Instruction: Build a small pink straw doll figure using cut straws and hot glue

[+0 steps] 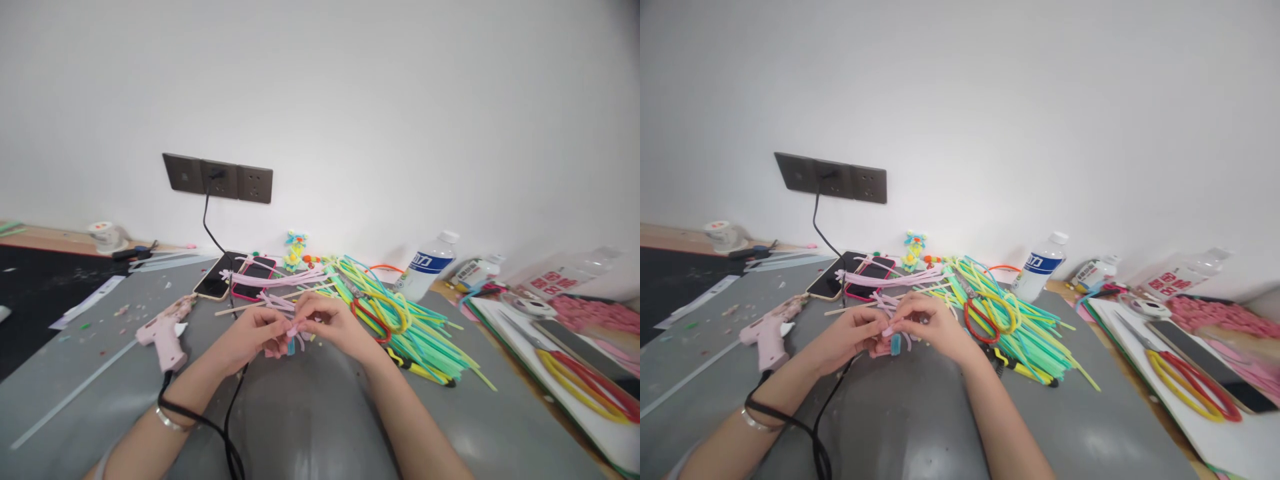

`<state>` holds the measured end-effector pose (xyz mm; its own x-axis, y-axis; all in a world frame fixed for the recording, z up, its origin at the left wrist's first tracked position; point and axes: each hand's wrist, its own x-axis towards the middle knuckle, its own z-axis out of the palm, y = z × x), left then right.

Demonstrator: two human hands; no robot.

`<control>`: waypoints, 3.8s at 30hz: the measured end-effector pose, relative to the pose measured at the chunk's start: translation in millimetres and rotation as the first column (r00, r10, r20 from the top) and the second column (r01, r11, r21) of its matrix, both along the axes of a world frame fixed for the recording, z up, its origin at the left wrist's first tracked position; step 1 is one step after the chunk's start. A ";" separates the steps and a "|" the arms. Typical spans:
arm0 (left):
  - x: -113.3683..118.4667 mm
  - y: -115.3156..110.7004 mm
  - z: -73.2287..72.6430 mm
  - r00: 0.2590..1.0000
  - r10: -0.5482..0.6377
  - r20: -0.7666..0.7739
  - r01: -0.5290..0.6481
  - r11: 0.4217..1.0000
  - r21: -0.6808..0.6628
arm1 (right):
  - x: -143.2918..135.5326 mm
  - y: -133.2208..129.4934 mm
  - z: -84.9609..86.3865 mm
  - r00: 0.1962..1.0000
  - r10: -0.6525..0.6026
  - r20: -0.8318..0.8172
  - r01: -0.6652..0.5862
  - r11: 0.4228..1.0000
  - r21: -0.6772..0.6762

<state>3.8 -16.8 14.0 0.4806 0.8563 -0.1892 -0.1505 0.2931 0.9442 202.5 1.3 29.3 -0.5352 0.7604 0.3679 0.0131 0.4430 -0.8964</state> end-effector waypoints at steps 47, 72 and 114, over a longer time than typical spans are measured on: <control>0.4 2.9 -7.1 0.984 0.170 0.045 -0.169 0.985 -0.029 | -22.7 -9.1 -15.6 0.929 -0.367 0.051 0.276 0.777 0.565; 1.5 7.4 -7.1 0.927 0.356 -0.115 -0.277 0.860 0.429 | -13.9 0.5 -18.6 0.933 -0.347 0.097 0.270 0.851 0.450; -4.9 11.1 -11.4 0.901 0.415 -0.128 -0.266 0.760 0.594 | 5.4 12.2 -28.7 0.841 -0.315 0.440 0.346 0.938 0.010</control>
